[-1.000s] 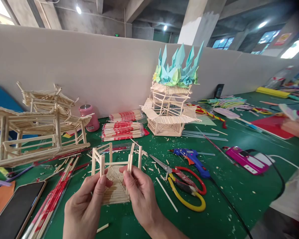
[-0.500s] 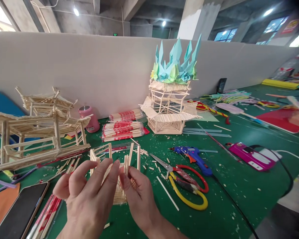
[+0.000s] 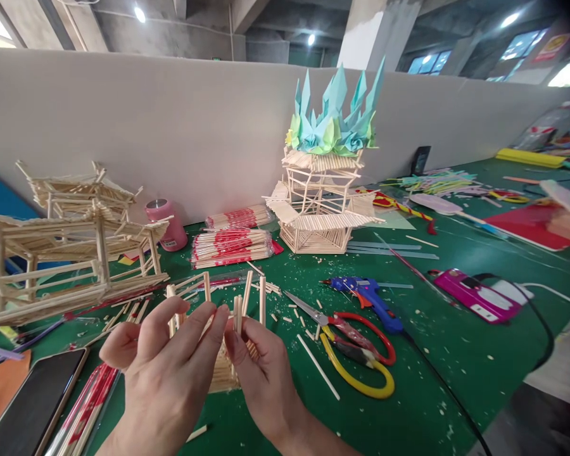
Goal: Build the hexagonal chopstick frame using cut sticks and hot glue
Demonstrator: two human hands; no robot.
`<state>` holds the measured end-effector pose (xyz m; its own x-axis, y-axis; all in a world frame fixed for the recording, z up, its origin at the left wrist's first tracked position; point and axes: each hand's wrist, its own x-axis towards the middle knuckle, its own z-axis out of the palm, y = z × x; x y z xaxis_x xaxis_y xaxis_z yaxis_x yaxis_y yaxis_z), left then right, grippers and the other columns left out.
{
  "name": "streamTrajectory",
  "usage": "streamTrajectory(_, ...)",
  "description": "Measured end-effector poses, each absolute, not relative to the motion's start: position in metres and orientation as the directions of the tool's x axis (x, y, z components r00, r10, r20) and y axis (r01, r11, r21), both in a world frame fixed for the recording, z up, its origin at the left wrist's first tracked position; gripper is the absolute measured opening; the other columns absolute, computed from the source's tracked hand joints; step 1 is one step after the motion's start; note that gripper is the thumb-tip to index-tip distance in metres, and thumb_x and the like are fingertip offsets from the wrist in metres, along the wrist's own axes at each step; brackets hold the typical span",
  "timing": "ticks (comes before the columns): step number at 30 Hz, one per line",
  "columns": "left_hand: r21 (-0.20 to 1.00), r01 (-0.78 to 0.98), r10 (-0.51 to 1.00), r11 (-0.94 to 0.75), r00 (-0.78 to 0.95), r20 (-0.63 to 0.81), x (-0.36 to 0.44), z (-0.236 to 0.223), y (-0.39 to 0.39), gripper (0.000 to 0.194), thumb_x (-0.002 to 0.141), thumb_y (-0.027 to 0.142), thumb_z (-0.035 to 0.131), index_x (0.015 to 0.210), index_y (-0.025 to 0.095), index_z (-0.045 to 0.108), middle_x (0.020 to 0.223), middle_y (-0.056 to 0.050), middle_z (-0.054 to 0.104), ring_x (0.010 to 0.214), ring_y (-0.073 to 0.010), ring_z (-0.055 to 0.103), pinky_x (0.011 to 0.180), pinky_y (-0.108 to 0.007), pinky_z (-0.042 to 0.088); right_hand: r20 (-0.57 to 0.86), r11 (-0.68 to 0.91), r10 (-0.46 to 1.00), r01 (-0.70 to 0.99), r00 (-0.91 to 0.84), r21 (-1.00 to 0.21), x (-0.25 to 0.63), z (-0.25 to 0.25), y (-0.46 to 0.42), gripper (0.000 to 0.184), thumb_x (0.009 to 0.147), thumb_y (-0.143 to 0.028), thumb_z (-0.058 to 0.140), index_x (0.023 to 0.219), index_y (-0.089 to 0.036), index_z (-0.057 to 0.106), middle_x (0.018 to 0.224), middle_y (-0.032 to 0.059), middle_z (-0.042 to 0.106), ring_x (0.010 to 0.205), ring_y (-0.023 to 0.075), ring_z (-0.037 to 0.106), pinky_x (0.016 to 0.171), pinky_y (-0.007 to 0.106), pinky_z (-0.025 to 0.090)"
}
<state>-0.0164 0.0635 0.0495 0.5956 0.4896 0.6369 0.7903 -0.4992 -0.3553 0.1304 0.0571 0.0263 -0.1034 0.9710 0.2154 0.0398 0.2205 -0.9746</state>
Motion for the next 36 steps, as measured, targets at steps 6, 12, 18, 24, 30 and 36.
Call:
streamTrajectory(6, -0.36, 0.798, 0.503, -0.484, 0.59, 0.632, -0.015, 0.05, 0.063, 0.025, 0.076, 0.005, 0.053, 0.097, 0.009, 0.066, 0.091, -0.008, 0.072, 0.096, -0.0333, 0.044, 0.078, -0.04, 0.034, 0.21, 0.215, 0.971, 0.032, -0.114, -0.976, 0.129, 0.025, 0.058, 0.029, 0.09, -0.035, 0.041, 0.066, -0.019, 0.044, 0.063, -0.0039, 0.036, 0.059, 0.0104, 0.035, 0.053, 0.023, 0.03)
streamTrajectory(12, -0.318, 0.827, 0.501, -0.463, 0.54, 0.676, -0.006, 0.059, 0.062, 0.022, 0.082, 0.008, 0.047, 0.085, 0.009, 0.069, 0.078, -0.008, 0.073, 0.087, -0.0279, 0.045, 0.073, -0.036, 0.034, 0.208, 0.211, 0.971, 0.015, -0.121, -0.977, 0.129, 0.025, 0.057, 0.028, 0.09, -0.035, 0.042, 0.067, -0.019, 0.045, 0.063, -0.0037, 0.037, 0.059, 0.0103, 0.034, 0.052, 0.023, 0.03)
streamTrajectory(18, -0.323, 0.825, 0.508, -0.464, 0.546, 0.666, -0.008, 0.055, 0.062, 0.023, 0.08, 0.005, 0.048, 0.089, 0.01, 0.068, 0.084, -0.007, 0.073, 0.09, -0.0265, 0.045, 0.074, -0.033, 0.035, 0.197, 0.202, 0.973, 0.025, -0.121, -0.979, 0.13, 0.026, 0.057, 0.029, 0.09, -0.035, 0.042, 0.065, -0.019, 0.042, 0.062, -0.004, 0.035, 0.058, 0.01, 0.032, 0.05, 0.023, 0.029)
streamTrajectory(24, -0.318, 0.842, 0.51, -0.436, 0.522, 0.684, -0.008, 0.054, 0.058, 0.027, 0.077, 0.009, 0.056, 0.102, 0.016, 0.063, 0.095, -0.007, 0.068, 0.089, -0.0268, 0.049, 0.078, -0.037, 0.036, 0.222, 0.228, 0.969, 0.043, -0.113, -0.973, 0.13, 0.027, 0.056, 0.031, 0.089, -0.034, 0.042, 0.063, -0.019, 0.041, 0.062, -0.0039, 0.037, 0.058, 0.01, 0.034, 0.05, 0.022, 0.03)
streamTrajectory(30, -0.065, 0.973, 0.532, -0.219, 0.175, 0.828, -0.011, 0.044, 0.033, 0.045, 0.072, 0.018, 0.066, 0.115, 0.016, 0.053, 0.1, -0.015, 0.058, 0.088, -0.0287, 0.054, 0.075, -0.04, 0.04, 0.2, 0.21, 0.973, 0.089, -0.115, -0.974, 0.136, 0.023, 0.054, 0.026, 0.089, -0.035, 0.041, 0.078, -0.017, 0.057, 0.061, -0.0027, 0.043, 0.057, 0.011, 0.042, 0.051, 0.023, 0.035)
streamTrajectory(36, 0.2, 0.939, 0.825, -0.279, 0.128, 0.55, -0.029, 0.003, 0.006, 0.029, 0.079, 0.034, 0.057, 0.105, 0.022, 0.053, 0.094, -0.01, 0.061, 0.084, -0.0253, 0.057, 0.066, -0.037, 0.044, 0.222, 0.248, 0.966, 0.241, -0.13, -0.938, 0.146, 0.015, 0.047, 0.029, 0.091, -0.033, 0.039, 0.076, -0.018, 0.057, 0.063, -0.0005, 0.048, 0.057, 0.0123, 0.044, 0.053, 0.024, 0.038)
